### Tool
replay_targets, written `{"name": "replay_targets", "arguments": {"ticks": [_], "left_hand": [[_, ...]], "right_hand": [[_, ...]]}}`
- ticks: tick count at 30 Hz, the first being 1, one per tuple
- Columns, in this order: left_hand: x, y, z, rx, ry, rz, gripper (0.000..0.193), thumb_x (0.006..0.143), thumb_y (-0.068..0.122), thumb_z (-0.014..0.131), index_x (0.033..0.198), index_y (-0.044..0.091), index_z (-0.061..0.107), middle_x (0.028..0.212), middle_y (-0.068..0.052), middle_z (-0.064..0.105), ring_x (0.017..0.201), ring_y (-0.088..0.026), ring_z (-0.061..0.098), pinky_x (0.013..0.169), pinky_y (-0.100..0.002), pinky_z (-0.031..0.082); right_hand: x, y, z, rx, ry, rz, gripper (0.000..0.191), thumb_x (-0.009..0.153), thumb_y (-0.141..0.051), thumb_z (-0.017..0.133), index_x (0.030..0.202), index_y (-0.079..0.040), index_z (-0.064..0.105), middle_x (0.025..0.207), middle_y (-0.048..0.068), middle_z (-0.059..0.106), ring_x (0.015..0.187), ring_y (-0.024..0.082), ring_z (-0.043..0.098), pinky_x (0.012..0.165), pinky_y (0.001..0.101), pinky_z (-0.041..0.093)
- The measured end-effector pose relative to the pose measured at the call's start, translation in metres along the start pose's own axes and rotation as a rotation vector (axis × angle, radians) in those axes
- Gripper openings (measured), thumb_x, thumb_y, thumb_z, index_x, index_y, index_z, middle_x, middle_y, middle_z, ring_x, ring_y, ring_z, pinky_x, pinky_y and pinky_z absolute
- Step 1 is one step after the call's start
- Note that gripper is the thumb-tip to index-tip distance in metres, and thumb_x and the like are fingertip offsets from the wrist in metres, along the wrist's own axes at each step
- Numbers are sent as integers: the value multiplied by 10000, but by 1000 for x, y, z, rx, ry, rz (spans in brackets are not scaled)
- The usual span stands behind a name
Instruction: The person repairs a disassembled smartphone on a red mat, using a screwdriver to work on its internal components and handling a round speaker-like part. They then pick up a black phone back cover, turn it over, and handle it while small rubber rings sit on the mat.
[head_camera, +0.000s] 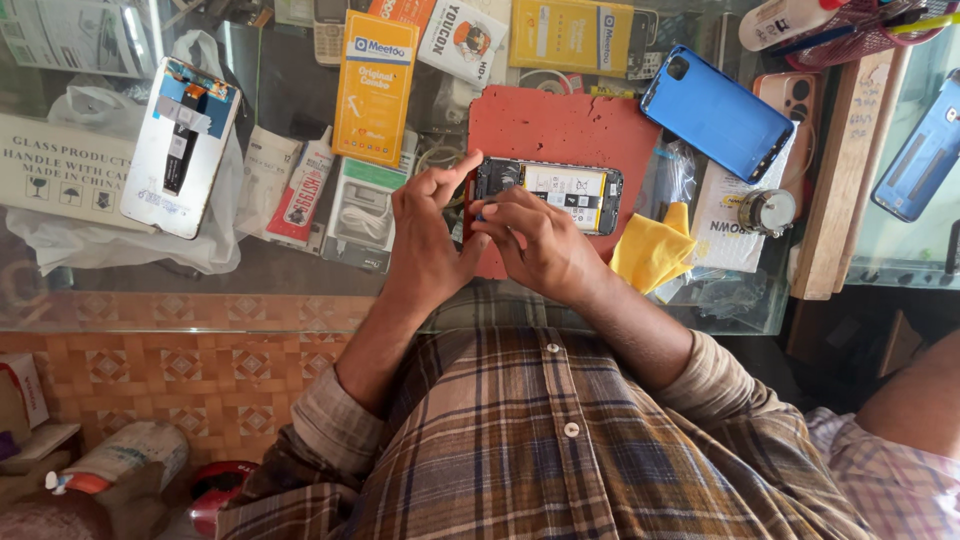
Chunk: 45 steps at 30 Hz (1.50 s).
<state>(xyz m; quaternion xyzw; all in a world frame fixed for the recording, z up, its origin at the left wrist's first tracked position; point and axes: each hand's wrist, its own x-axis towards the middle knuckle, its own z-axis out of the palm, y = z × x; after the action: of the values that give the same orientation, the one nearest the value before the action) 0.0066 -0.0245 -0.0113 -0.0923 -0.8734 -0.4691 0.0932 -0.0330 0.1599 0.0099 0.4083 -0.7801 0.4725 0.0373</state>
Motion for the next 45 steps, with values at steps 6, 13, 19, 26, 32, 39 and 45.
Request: {"name": "replay_targets", "arguments": {"ticks": [6, 13, 19, 26, 32, 39, 45], "left_hand": [[-1, -3, 3, 40, -19, -13, 645, 815, 43, 756, 1307, 15, 339, 1535, -56, 574, 1358, -226, 505, 1162, -412, 279], [-1, -2, 2, 87, -26, 4, 661, 808, 31, 754, 1335, 2, 357, 1518, -71, 591, 1337, -252, 512, 1142, -409, 286], [0, -2, 2, 53, -13, 1, 665, 810, 48, 776, 1318, 2, 349, 1519, -63, 582, 1317, -259, 503, 1135, -407, 283], [3, 0, 7, 122, -20, -15, 676, 786, 30, 772, 1328, 33, 366, 1497, -63, 614, 1282, -273, 485, 1133, -405, 296], [4, 2, 9, 64, 9, -9, 676, 784, 67, 778, 1309, 34, 354, 1503, -61, 599, 1284, -278, 467, 1129, -408, 293], [4, 0, 12, 117, -15, -28, 642, 783, 25, 725, 1317, 32, 369, 1517, -45, 608, 1276, -283, 468, 1127, -397, 307], [4, 2, 12, 52, 12, 0, 640, 822, 201, 783, 1267, 38, 354, 1496, -51, 576, 1253, -280, 456, 1097, -409, 290]], "right_hand": [[-4, -1, 6, 11, 9, -18, 583, 962, 132, 712, 1366, -79, 349, 1192, 187, 675, 976, 323, 735, 745, 386, 627], [-6, 1, 8, -88, 103, 30, 665, 834, -11, 885, 1271, -131, 399, 1083, 184, 675, 900, 359, 713, 689, 425, 591], [0, 2, 9, -79, 155, -1, 678, 906, 12, 894, 1286, -149, 357, 1105, 123, 658, 894, 283, 707, 690, 378, 579], [-8, 6, 9, 73, 84, -16, 540, 928, 111, 766, 1266, -89, 396, 1182, 183, 637, 979, 327, 721, 727, 394, 609], [-7, 6, 6, 103, 64, -11, 548, 883, 117, 755, 1253, -93, 409, 1144, 178, 644, 986, 353, 709, 753, 429, 608], [1, 1, 0, 93, 109, -79, 581, 886, 121, 743, 1284, -107, 387, 1188, 217, 610, 1025, 375, 706, 788, 440, 614], [-4, -1, -6, 118, 29, -74, 588, 864, 90, 769, 1276, -106, 398, 1240, 255, 579, 1060, 410, 675, 792, 410, 615]]}}
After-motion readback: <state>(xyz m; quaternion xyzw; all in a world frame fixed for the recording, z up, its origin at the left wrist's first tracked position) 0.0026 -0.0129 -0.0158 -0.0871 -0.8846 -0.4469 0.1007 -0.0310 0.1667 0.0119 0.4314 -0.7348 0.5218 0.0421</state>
